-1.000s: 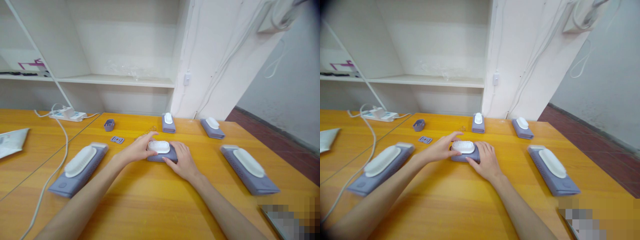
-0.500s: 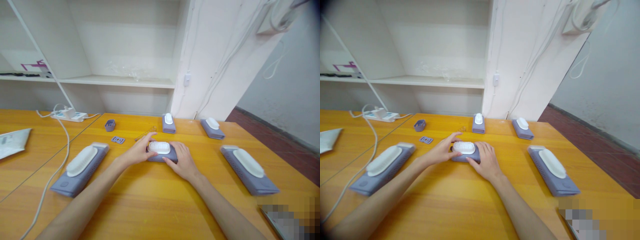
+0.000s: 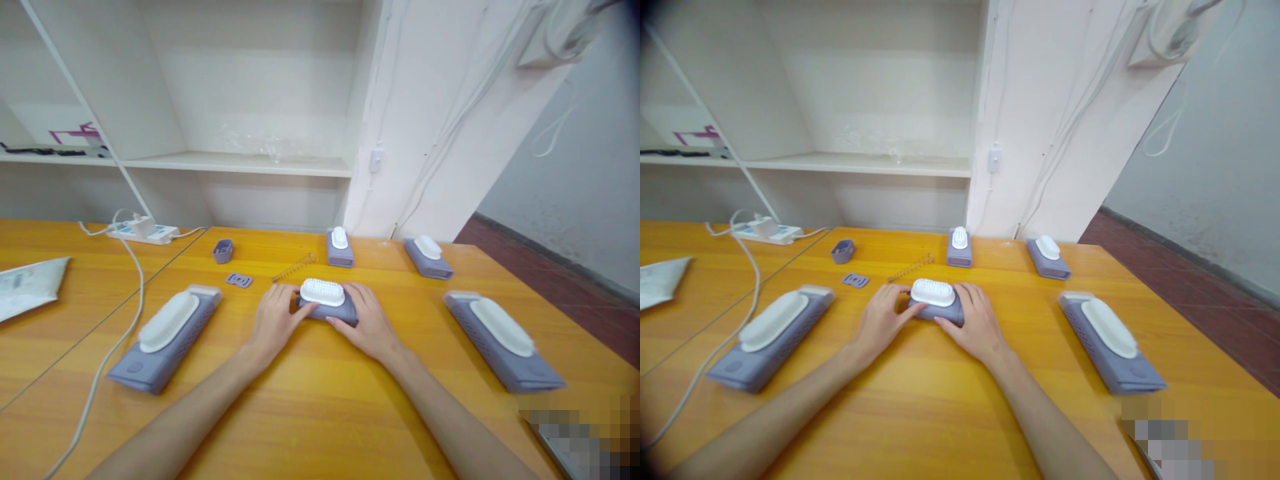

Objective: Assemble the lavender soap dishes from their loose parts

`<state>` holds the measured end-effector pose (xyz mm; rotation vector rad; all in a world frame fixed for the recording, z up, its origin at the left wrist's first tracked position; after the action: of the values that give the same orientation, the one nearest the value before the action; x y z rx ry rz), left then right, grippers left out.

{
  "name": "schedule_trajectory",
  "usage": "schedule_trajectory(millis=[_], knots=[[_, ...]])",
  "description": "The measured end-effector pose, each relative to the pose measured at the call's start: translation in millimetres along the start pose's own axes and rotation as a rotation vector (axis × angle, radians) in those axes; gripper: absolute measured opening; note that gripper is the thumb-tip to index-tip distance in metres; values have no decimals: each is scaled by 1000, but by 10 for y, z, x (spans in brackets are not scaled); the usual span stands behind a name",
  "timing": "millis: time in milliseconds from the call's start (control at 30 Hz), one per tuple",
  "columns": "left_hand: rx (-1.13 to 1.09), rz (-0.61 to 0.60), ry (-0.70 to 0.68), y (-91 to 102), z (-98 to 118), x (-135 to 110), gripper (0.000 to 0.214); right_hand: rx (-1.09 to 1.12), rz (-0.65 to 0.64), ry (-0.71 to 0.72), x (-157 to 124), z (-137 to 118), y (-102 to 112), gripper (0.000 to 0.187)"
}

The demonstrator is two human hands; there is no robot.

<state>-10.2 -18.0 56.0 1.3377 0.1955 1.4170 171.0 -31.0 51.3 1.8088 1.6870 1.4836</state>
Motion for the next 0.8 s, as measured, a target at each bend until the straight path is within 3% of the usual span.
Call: schedule_trajectory(millis=[267, 500, 800], knots=[[-61, -9, -28, -23, 28, -23, 57, 35, 0, 21, 8, -5, 16, 59], [-158, -22, -19, -92, -75, -25, 56, 25, 10, 42, -2, 11, 5, 59], [-240, -32, 2, -116, -118, -27, 52, 137, 56, -30, 23, 125, 23, 37]])
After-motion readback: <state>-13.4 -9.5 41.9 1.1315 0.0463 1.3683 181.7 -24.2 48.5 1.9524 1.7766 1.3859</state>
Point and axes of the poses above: each hand's wrist, its own x-axis towards the middle knuckle, its own y-axis out of the back of the hand, z = x × y, the point moved 8 cm from there along x, towards the middle knuckle, and after that the axes turned 6 degrees about -y, right-handed, at the moved point
